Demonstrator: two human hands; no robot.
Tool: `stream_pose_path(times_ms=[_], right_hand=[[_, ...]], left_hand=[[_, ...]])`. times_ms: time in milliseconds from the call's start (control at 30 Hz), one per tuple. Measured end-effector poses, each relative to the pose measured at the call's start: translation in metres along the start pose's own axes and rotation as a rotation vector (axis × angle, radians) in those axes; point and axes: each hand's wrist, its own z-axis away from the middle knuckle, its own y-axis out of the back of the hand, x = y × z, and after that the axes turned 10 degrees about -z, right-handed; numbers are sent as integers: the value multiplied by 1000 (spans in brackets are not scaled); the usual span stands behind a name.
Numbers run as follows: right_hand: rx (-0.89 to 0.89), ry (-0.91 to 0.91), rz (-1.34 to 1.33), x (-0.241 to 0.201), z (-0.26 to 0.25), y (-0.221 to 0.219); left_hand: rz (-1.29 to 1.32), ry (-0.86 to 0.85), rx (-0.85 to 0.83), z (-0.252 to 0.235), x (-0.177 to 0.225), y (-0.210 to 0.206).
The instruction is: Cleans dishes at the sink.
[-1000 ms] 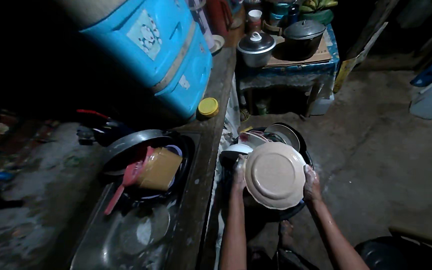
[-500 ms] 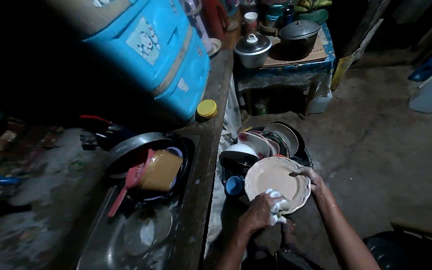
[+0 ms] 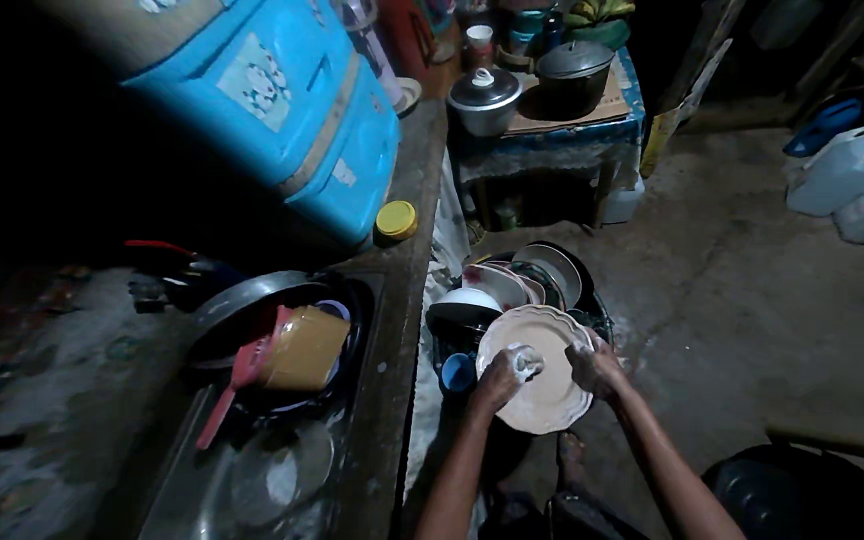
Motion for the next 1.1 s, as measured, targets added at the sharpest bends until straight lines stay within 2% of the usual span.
stream_pose_path(times_ms=[100,167,267,333,367,467,500,567,633,667,733,800,867,900,933,967,1100], right_hand=[[-2,116,0,10,1,-14],[45,187,-21,16,-1,-18],[141,283,-51,7,1,-16],[158,317,-57,-1,6,-13],[140,337,-45,0,8,-11],[48,353,20,9,17,-21],[36,337,14,15,18,-28],[47,320,-35,23,11,-37],[113,359,-63,25,0,-35],[134,389,-42,21,-3,-31],[168,421,20,11,-4,-20],[171,436,73,6,2,-14],[136,460,130,12,12,-17],[119,467,130,16,15,-22],[104,457,115,21,17,-27],[99,436,90,25,17,-32],[137,304,9,30,1,-33]], left_hand=[[-358,134,76,-9,22,-3],[-492,88,76,-2,34,-9],[-568,-98,101,21,16,-21],[-541,-99,156,31,-1,-17],[-531,-80,235,29,-10,-13],[-576,-12,466,-6,-24,-9],[-570,-41,477,-15,-20,-14],[-457,-176,395,-21,-1,-30],[-355,-330,284,-9,6,-49],[-354,-350,223,1,4,-53],[-393,-263,204,17,-10,-50],[-459,-120,358,13,-31,-40],[-518,-8,560,-14,-42,-31],[-515,47,574,-26,-37,-28],[-508,93,533,-34,-28,-28],[-512,70,519,-39,-19,-33],[-217,-252,259,-24,8,-61]])
